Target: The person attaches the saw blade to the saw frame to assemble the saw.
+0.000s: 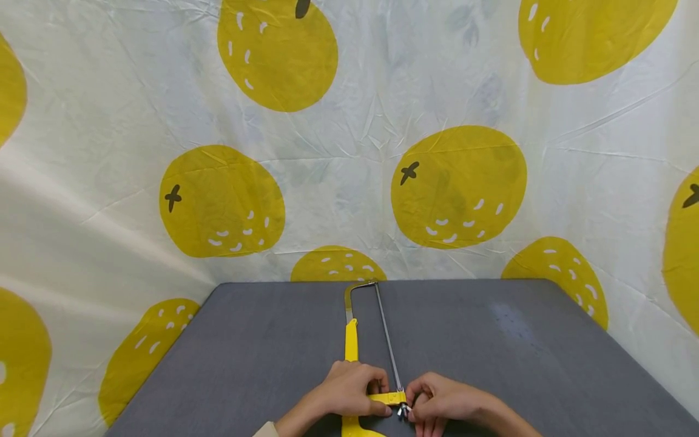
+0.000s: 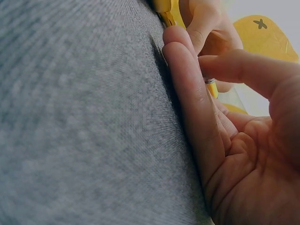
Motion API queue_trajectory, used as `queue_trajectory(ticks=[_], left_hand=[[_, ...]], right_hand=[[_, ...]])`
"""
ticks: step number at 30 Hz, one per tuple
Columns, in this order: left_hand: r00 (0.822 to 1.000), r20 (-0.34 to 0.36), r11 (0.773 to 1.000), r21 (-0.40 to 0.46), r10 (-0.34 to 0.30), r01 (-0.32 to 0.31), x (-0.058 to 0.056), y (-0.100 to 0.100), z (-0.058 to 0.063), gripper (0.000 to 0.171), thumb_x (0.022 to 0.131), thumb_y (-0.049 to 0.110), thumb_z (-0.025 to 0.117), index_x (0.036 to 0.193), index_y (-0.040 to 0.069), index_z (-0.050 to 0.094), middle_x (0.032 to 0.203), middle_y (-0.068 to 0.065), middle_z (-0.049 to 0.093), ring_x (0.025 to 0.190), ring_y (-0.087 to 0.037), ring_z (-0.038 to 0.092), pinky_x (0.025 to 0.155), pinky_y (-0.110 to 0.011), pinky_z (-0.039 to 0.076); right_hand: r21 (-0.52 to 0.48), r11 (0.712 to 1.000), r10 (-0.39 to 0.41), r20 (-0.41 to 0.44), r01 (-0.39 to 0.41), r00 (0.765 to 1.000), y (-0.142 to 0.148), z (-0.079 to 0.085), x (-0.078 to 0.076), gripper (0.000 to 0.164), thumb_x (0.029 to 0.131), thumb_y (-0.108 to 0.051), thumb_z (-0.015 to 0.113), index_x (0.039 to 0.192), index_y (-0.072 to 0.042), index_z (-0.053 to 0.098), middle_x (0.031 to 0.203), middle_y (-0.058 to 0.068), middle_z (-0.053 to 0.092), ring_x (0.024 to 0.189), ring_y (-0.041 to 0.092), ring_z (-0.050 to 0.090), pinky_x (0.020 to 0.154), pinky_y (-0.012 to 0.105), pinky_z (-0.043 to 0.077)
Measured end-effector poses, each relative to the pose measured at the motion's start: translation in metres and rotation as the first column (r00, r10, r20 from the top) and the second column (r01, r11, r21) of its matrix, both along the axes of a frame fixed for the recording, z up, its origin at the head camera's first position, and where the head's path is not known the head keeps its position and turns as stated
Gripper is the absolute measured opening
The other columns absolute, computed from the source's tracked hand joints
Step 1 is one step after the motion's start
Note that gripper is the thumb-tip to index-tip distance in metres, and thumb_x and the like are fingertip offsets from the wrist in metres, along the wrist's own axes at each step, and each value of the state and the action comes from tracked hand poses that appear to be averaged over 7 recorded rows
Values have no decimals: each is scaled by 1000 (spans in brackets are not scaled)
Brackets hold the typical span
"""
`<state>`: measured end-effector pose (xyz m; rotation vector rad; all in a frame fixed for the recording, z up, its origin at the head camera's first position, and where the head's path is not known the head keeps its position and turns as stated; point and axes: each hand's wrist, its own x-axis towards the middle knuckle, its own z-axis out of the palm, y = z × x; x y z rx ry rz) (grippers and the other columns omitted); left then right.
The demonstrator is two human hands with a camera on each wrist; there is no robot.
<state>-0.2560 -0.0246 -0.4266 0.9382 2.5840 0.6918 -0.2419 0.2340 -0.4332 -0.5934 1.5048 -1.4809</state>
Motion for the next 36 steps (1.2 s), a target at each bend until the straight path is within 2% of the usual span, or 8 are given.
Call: queue_trajectory(ticks=[21,36], left_hand=[[1000,-16,1000,0,0,0,-1,1,0,16,86,47,79,90,35,69,66,29,58,56,6,51,54,-24,36],[999,-36,1000,-10,9,-9,1,1,1,16,85,48,79,89,36,68,67,29,58,56,7,51,54,-24,36]], right_hand=[[5,1000,-4,45,4,999,0,-1,-3,9,95,-5,63,103,-4,63,76,-6,75,60,-4,68,54,16,54],[22,999,-40,15,39,999,-3,-2,-2,6,93,-5,63,99,-6,64,72,-5,74,56,-4,66,51,15,52]])
